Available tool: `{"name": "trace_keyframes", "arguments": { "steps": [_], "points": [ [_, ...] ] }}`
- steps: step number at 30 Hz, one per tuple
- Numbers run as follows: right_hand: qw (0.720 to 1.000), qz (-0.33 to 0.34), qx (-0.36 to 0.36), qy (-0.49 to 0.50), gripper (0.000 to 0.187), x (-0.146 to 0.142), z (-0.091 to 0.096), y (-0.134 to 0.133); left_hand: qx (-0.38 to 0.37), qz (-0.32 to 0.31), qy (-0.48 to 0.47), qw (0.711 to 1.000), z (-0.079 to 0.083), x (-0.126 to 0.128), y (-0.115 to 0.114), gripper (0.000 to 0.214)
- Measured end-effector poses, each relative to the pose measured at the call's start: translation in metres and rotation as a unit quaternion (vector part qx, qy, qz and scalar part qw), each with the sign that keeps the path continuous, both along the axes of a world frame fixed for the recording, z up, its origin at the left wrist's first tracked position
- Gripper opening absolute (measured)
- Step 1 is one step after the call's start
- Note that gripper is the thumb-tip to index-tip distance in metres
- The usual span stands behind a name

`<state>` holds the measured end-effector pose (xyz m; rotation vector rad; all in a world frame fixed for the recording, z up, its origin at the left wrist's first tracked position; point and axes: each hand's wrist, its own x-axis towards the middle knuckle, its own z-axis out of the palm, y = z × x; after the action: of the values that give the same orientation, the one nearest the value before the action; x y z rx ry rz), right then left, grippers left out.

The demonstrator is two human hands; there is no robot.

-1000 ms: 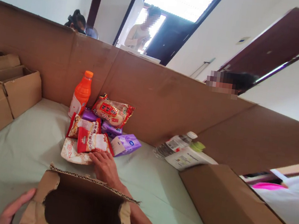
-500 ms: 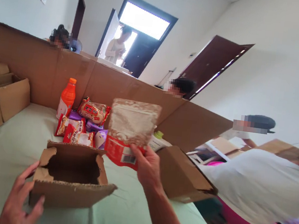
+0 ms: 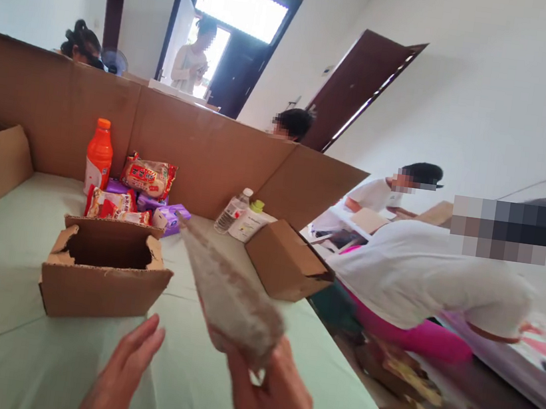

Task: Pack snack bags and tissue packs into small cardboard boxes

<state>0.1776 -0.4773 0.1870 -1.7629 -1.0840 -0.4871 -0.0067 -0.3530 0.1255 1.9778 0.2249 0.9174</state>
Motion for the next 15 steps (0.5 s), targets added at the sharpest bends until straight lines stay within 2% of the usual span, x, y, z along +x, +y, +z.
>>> {"name": "trace_keyframes", "arguments": {
  "steps": [2,4,5,7,9,10,11,13,15],
  "points": [
    [0.989,0.022,0.001,-0.148,0.049,-0.028,-0.011,0.01,-0.054,-0.066,-0.002,0.996,0.012,0.022,-0.013,0.098],
    [0.976,0.038,-0.001,-0.215,0.055,-0.051,-0.019,0.017,-0.153,-0.071,0.004,0.986,0.025,0.03,-0.017,0.086],
    [0.973,0.051,-0.002,-0.225,0.054,-0.058,-0.022,0.019,-0.235,-0.049,0.005,0.971,0.031,0.029,-0.017,0.077],
    [0.967,0.101,0.0,-0.235,0.048,-0.064,-0.02,0.014,-0.429,0.005,-0.012,0.903,0.042,0.019,-0.016,0.063],
    [0.966,0.138,-0.003,-0.218,0.039,-0.057,-0.012,0.004,-0.555,0.02,-0.033,0.831,0.051,0.004,-0.013,0.058],
    [0.972,0.135,-0.007,-0.193,0.038,-0.05,-0.007,-0.001,-0.582,0.003,-0.037,0.813,0.054,-0.004,-0.012,0.058],
    [0.981,0.122,-0.008,-0.153,0.04,-0.044,-0.002,-0.005,-0.59,-0.028,-0.031,0.806,0.056,-0.012,-0.011,0.057],
    [0.991,0.124,-0.015,-0.038,0.044,-0.034,0.004,-0.006,-0.565,-0.105,0.001,0.818,0.056,-0.025,-0.008,0.051],
    [0.978,0.18,-0.019,0.098,0.033,-0.033,0.003,0.001,-0.512,-0.174,0.035,0.84,0.053,-0.035,-0.003,0.048]
  ]
}}
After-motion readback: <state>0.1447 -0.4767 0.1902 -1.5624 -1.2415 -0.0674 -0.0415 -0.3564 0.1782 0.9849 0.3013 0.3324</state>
